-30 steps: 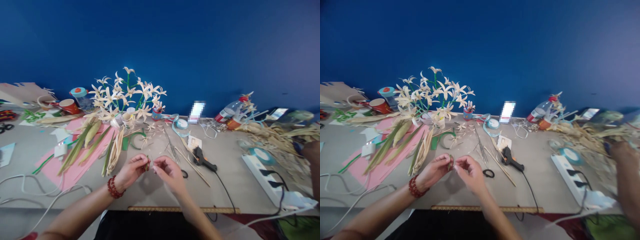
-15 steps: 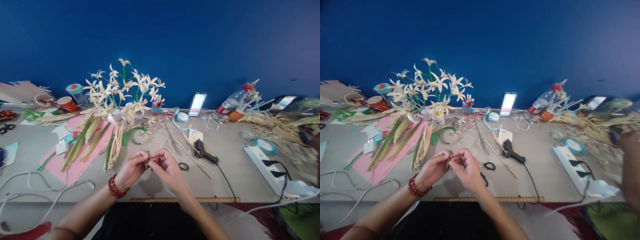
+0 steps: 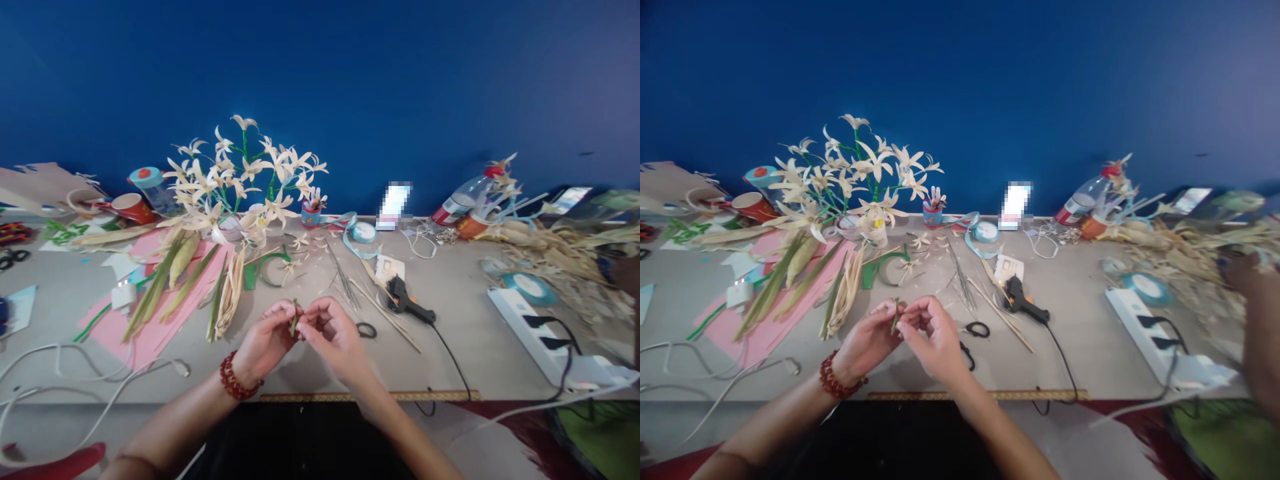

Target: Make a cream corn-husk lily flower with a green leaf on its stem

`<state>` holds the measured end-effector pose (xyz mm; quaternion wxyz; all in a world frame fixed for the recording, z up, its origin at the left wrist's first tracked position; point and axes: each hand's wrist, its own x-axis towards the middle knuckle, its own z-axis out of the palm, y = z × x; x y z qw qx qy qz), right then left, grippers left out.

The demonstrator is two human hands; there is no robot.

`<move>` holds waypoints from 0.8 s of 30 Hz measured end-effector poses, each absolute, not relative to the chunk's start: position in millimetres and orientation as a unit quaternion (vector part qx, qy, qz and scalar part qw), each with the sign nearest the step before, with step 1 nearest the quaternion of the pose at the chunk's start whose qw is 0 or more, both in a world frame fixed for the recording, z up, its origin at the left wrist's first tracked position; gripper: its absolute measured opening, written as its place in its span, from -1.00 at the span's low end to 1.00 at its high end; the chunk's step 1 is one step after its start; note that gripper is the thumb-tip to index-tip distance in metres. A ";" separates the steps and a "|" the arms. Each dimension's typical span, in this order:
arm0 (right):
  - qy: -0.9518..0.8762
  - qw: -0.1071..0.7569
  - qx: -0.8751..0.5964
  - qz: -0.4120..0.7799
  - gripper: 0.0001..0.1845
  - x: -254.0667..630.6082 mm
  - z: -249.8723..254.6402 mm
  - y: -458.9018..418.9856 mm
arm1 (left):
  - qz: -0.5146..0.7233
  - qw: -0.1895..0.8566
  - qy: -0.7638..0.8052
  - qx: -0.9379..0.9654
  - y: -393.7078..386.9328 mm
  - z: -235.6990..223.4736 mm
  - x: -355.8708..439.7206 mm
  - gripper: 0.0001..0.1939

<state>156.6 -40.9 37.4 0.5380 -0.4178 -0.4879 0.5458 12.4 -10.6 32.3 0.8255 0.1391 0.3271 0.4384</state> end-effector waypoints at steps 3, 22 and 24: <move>-0.485 0.537 -0.419 0.549 -0.82 156.7 37.7 -40.4 | 0.448 0.821 0.323 0.143 -12.0 34.1 13.9 -0.82; -0.487 0.556 -0.412 0.533 -0.86 151.3 32.4 -39.6 | 0.470 0.804 0.331 0.150 -13.3 36.4 14.0 -0.85; -0.486 0.561 -0.416 0.525 -0.86 150.8 31.3 -39.5 | 0.471 0.802 0.335 0.148 -14.2 37.6 14.7 -0.84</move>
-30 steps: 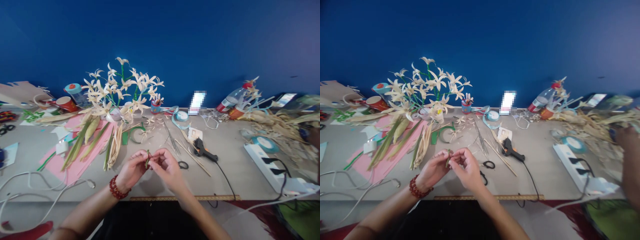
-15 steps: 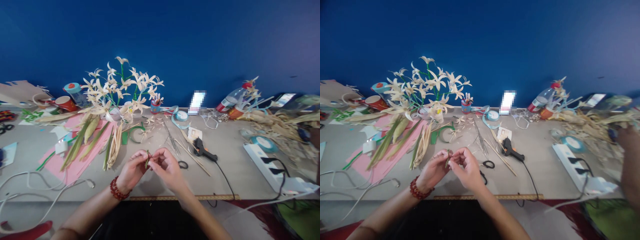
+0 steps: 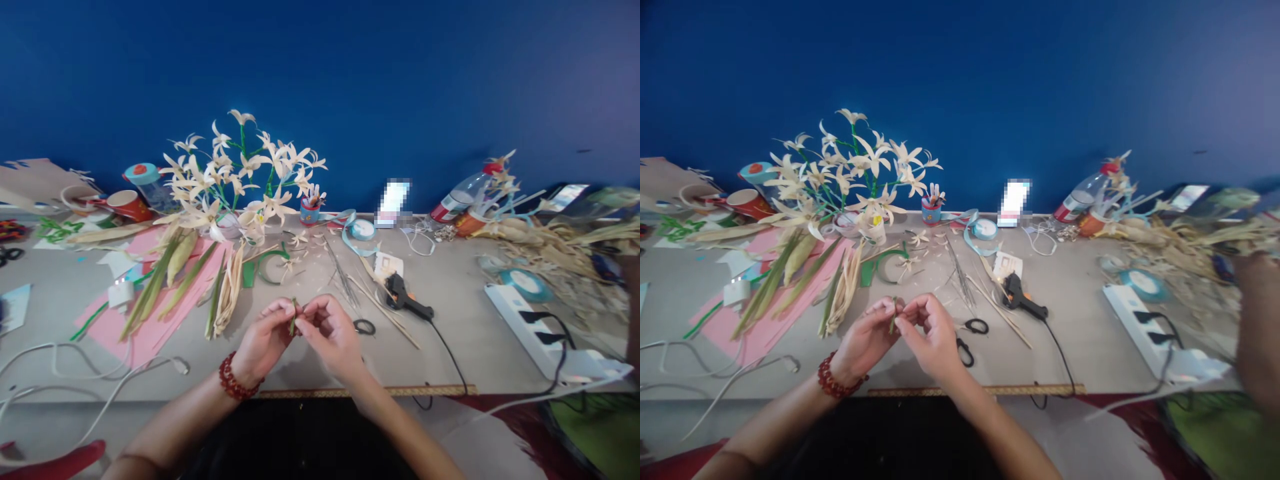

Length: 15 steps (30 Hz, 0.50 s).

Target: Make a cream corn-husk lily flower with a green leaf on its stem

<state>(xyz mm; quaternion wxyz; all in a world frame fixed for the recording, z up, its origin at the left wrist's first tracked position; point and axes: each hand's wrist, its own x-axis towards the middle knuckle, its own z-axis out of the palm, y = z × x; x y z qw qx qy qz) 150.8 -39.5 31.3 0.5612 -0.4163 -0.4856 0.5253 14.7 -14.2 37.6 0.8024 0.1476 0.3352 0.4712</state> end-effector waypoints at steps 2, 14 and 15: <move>-0.489 0.562 -0.423 0.515 -0.86 150.4 30.0 -40.0 | 0.474 0.800 0.338 0.148 -15.3 39.1 15.6 -0.82; -0.455 0.568 -0.377 0.573 -0.78 154.9 32.9 -45.6 | 0.448 0.803 0.271 0.284 -16.1 34.6 7.0 -0.86; -0.457 0.566 -0.373 0.576 -0.79 155.3 33.3 -45.9 | 0.443 0.801 0.265 0.303 -15.9 34.2 5.3 -0.86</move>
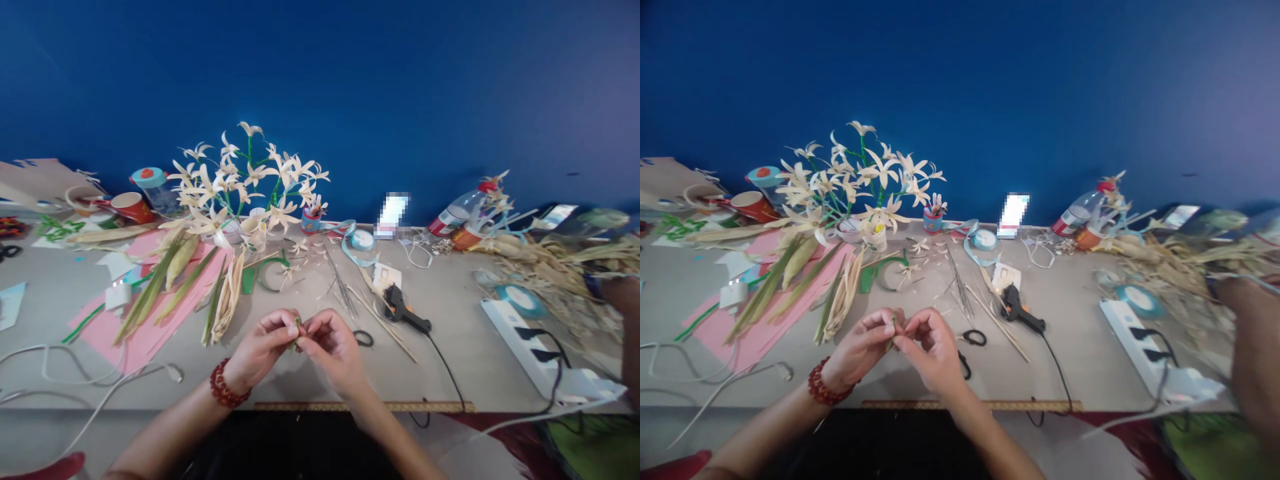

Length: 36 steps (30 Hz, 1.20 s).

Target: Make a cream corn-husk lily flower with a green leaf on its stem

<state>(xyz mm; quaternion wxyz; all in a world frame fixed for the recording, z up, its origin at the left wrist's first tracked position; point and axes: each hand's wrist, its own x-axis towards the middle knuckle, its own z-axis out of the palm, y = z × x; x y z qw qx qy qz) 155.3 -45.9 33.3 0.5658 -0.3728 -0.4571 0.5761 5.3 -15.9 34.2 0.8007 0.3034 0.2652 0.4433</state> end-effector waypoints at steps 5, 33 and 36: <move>-0.474 0.557 -0.378 0.567 -0.80 155.3 33.0 -47.2 | 0.460 0.749 0.253 0.403 -17.0 33.7 1.1 -0.89; -0.601 0.523 -0.424 0.431 -0.86 167.3 20.7 -40.6 | 0.528 0.445 0.343 0.637 -26.8 48.4 2.2 -0.83; -0.589 0.530 -0.409 0.452 -0.86 167.8 25.6 -38.7 | 0.526 0.554 0.347 0.544 -22.8 48.7 5.2 -0.90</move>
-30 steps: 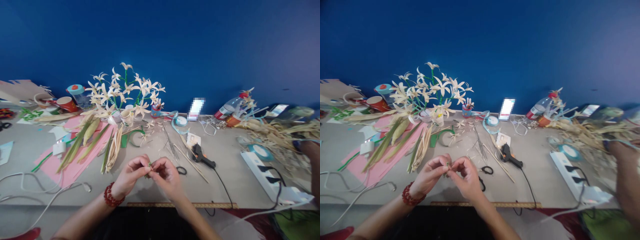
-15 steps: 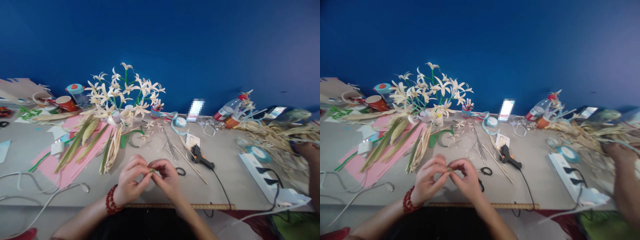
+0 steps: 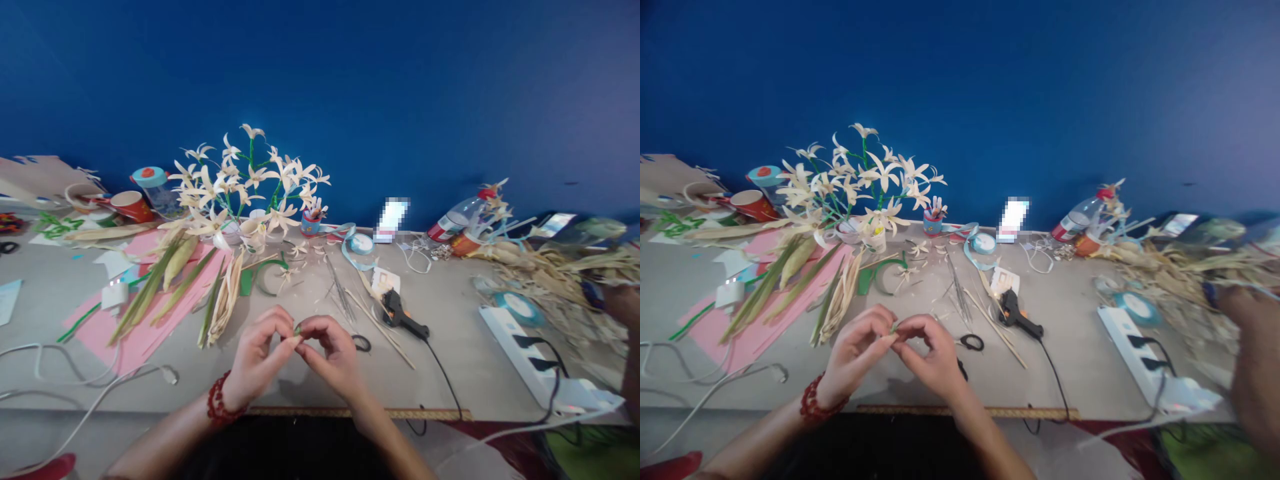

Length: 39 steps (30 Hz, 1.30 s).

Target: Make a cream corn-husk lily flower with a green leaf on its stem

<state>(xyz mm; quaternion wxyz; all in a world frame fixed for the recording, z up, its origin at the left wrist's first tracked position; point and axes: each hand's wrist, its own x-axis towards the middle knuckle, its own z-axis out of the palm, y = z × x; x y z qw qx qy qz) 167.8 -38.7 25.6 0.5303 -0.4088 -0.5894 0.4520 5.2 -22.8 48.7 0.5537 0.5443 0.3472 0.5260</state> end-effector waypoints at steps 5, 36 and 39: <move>-0.555 0.535 -0.400 0.496 -0.91 172.2 35.8 -35.3 | 0.485 0.744 0.316 0.334 -15.2 44.2 9.8 -0.85; -0.408 0.472 -0.355 0.696 -0.75 176.9 39.8 -26.7 | 0.356 0.856 0.273 0.257 -16.4 44.6 9.6 -0.83; -0.406 0.467 -0.357 0.700 -0.73 176.9 41.2 -26.8 | 0.352 0.857 0.279 0.253 -16.1 43.8 8.9 -0.81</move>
